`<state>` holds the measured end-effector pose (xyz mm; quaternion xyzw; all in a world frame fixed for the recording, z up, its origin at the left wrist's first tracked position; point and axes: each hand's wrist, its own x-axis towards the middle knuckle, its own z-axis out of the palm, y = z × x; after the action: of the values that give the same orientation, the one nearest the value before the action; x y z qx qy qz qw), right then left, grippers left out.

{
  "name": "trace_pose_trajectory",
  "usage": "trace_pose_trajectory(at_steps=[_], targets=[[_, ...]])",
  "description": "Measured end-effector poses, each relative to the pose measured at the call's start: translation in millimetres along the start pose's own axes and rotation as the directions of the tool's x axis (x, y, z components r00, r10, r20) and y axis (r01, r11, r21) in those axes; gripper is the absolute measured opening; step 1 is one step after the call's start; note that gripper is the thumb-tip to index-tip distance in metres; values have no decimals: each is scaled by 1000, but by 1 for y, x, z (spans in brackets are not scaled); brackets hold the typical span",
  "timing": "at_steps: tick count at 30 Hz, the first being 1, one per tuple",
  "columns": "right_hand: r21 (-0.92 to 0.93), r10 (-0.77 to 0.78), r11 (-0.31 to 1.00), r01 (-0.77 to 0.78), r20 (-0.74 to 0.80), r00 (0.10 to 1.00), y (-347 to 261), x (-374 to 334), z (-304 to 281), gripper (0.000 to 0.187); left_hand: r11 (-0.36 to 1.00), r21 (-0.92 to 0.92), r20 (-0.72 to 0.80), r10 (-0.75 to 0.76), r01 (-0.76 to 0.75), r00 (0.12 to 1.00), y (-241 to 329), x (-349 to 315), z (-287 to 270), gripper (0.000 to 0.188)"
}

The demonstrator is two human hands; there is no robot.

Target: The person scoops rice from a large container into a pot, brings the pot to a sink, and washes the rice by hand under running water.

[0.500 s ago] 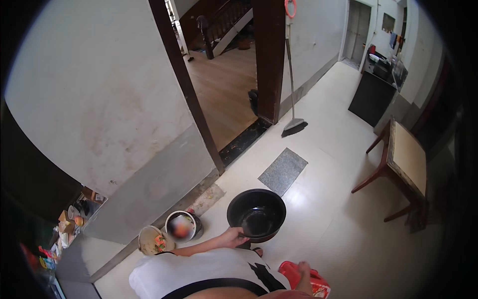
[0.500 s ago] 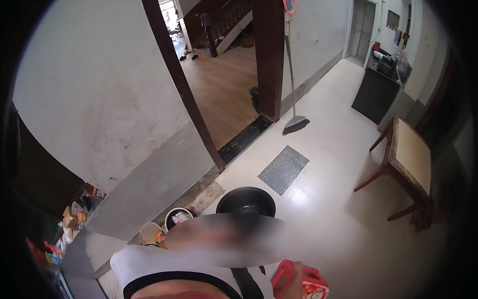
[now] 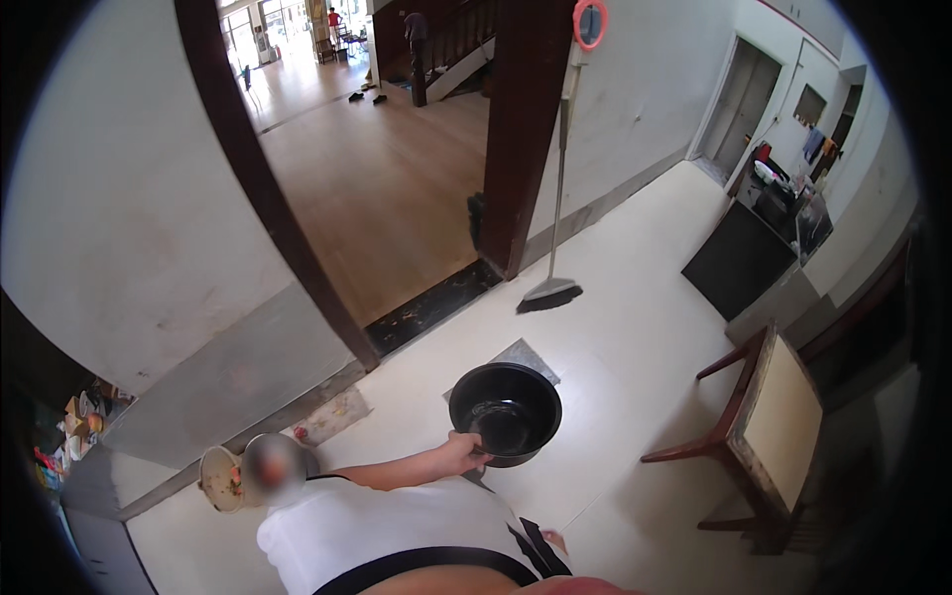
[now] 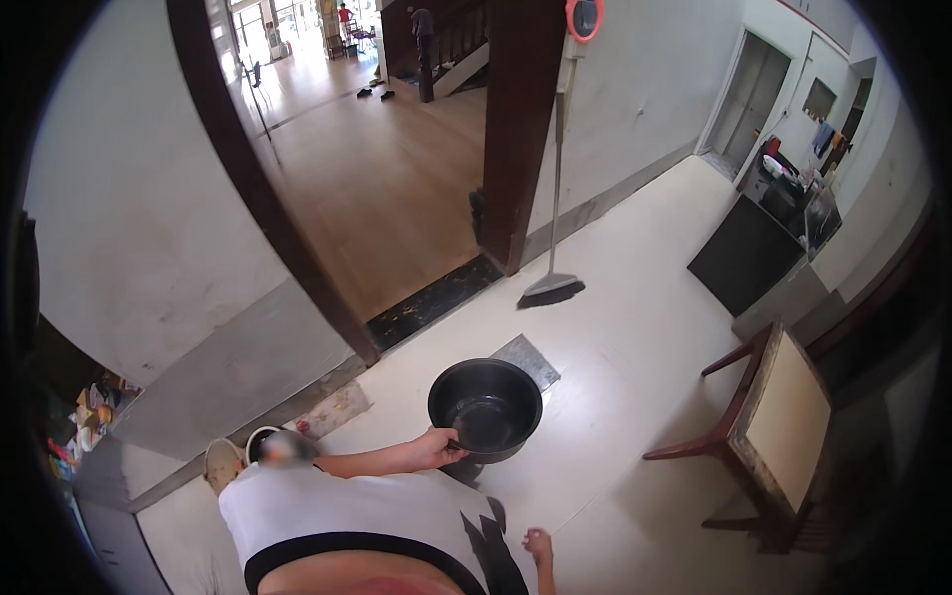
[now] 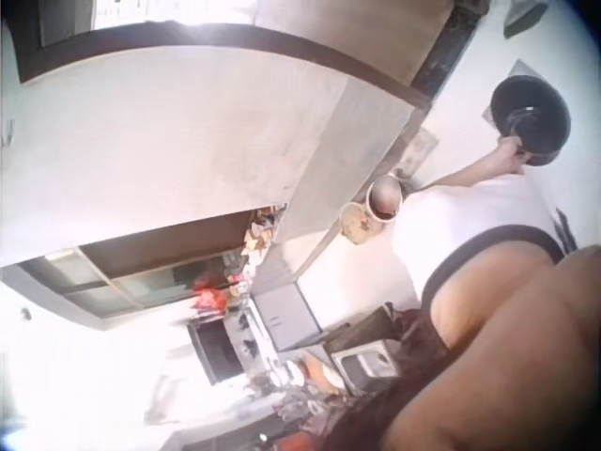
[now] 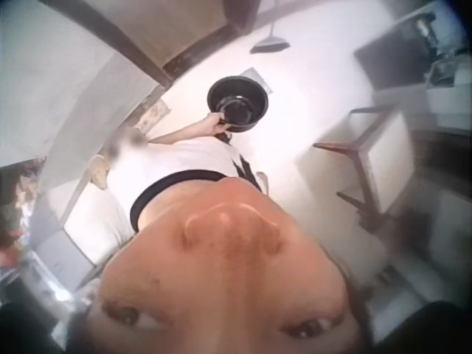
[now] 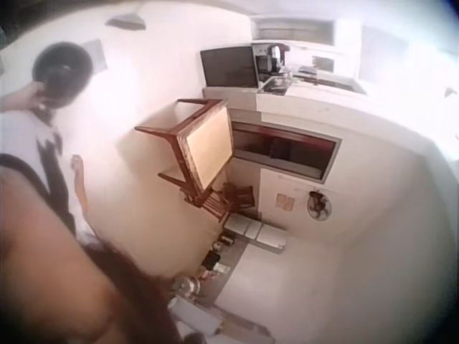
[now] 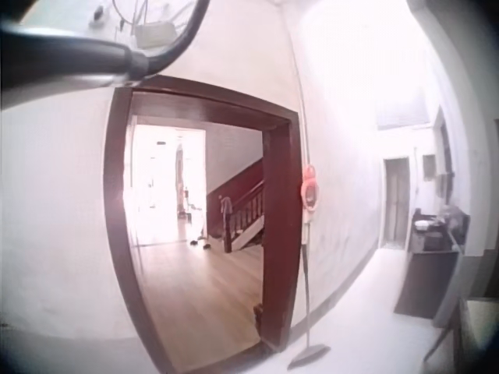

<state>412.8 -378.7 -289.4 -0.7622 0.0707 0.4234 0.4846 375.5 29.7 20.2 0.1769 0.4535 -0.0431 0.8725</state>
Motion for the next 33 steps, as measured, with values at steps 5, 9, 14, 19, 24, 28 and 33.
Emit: trace_pose_trajectory(at_steps=[5, 9, 14, 19, 24, 28, 33], targets=[[-150, 174, 974, -170, 12, 985, -58, 49, -42, 12, 983, 149, 20, 107, -108, 994, 39, 70, 91, 50], [-176, 208, 963, -203, 14, 978, -146, 94, -98, 12, 973, 202, 34, 106, -111, 994, 50, 134, 165, 63], [-224, 149, 965, -139, 28, 988, -234, 167, -197, 12, 987, 75, 29, 139, -141, 990, 47, 224, 245, 61], [-261, 15, 965, -8, 28, 999, -340, 232, -308, 13, 980, 77, 34, 180, -182, 983, 60, 233, 352, 47], [231, -45, 971, 69, -108, 993, -490, 336, -366, 33, 970, 167, 15, 178, -178, 984, 75, 282, 423, 60], [494, -293, 864, 100, 331, 897, -647, 326, -364, 67, 949, 273, 63, 149, -160, 987, 104, 346, 487, 65], [393, -286, 910, 129, 373, 883, -723, 380, -404, 67, 801, 569, 132, 135, -187, 982, 151, 436, 581, 77]])
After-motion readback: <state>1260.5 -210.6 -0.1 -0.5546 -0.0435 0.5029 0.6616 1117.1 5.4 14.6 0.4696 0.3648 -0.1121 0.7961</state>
